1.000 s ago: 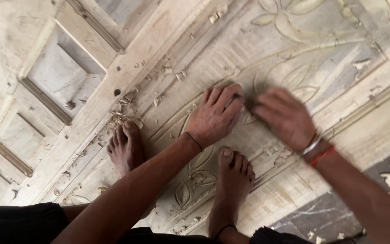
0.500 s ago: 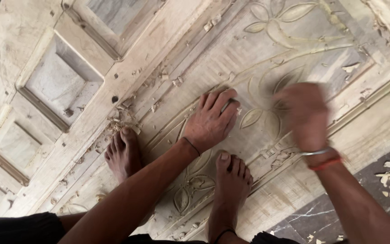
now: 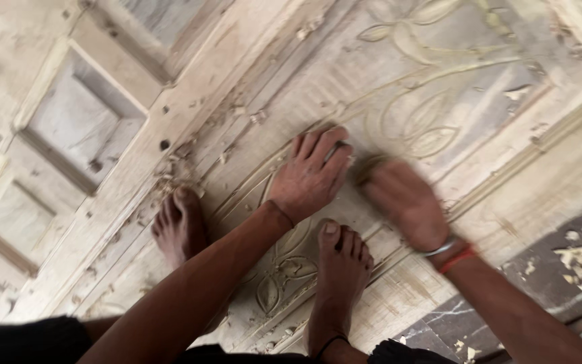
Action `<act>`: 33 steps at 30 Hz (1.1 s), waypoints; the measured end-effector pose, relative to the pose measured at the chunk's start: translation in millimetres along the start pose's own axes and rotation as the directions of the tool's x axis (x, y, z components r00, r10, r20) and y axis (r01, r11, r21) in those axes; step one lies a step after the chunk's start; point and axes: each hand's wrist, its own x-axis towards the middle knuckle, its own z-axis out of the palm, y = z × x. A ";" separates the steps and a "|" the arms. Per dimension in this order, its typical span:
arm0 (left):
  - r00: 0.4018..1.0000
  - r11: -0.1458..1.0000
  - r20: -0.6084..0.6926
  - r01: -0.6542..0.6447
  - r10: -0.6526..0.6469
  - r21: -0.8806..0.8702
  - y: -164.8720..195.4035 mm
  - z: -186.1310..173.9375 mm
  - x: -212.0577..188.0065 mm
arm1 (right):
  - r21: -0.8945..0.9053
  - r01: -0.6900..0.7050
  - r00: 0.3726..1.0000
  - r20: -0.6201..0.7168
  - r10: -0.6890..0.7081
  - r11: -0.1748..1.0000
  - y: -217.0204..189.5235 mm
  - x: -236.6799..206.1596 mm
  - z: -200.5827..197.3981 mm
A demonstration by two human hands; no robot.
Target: The person works over a large carved wooden door panel laid on the floor, using their fingers and a small hand tool to pick wood shavings and debris out of the recessed floral carvings. They brush loose chips aside with their hand and move along the carved leaf motifs, clearing the grooves section by section.
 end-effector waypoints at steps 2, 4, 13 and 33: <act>1.000 1.000 0.002 -0.010 0.010 0.003 -0.3 0.1 0.1 | -0.079 -0.036 0.999 0.015 0.037 0.996 -4.7 5.4 1.8; 1.000 1.000 0.001 -0.006 0.006 0.003 -0.4 -0.3 0.1 | -0.121 -0.058 0.998 -0.027 0.055 0.991 -10.7 10.8 2.3; 1.000 1.000 0.009 -0.006 0.006 0.007 -0.1 0.2 -1.3 | -0.037 -0.129 0.989 -0.083 0.125 0.991 -25.3 24.7 -10.8; 0.888 0.641 0.176 0.433 -0.425 -0.634 87.1 28.7 15.4 | 0.470 -0.628 0.518 -0.343 0.784 0.621 -91.6 -13.6 15.6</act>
